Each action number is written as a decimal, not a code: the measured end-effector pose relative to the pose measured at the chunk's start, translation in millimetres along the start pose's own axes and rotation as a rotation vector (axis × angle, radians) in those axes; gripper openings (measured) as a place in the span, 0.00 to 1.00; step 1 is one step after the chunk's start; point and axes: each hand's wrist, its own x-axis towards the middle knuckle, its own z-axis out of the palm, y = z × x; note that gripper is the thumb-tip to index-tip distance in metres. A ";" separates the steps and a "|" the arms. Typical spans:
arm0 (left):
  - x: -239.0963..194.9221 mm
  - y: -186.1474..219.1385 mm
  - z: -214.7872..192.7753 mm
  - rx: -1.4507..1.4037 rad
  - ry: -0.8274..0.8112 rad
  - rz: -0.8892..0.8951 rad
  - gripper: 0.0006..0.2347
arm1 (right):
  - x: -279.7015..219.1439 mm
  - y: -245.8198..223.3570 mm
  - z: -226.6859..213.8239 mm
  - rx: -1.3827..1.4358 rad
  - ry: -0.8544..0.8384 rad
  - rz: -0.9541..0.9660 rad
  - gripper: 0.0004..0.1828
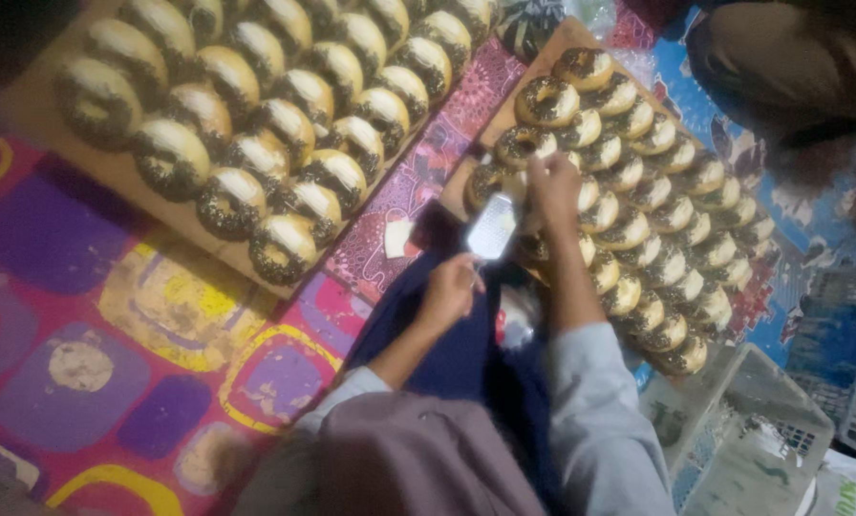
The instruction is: The person sits on a floor mat and grates a block of white cheese over rows of crescent-shaped pastries arranged on a wooden board. After grating, the person picks up individual pastries and places them into small plastic bags.
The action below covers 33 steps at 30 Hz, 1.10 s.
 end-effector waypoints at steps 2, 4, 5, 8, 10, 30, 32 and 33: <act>-15.0 -3.2 -18.7 -0.008 0.025 -0.023 0.12 | -20.3 -9.3 -3.9 0.271 -0.097 0.190 0.18; -31.2 -11.6 -41.0 0.035 0.061 -0.049 0.12 | -52.7 -19.7 7.1 0.260 -0.221 0.212 0.18; -39.4 -18.6 -53.2 0.081 0.085 -0.065 0.12 | -71.0 -24.3 17.8 0.113 -0.296 0.138 0.18; -54.3 -47.6 -83.6 0.072 0.171 -0.042 0.13 | -125.4 -34.6 69.0 0.057 -0.152 -0.288 0.18; -55.8 -68.8 -97.8 0.116 0.246 -0.061 0.12 | -146.3 -33.8 103.5 0.011 -0.203 -0.327 0.20; -67.3 -100.2 -163.7 0.463 0.536 -0.425 0.10 | -103.6 25.2 249.8 0.358 -0.502 0.216 0.21; -80.1 -102.0 -163.2 0.347 0.524 -0.529 0.10 | -104.5 22.7 241.9 -0.097 -0.584 0.246 0.35; -85.1 -102.8 -162.4 0.405 0.520 -0.515 0.11 | -106.9 22.4 241.5 -0.325 -0.615 0.260 0.44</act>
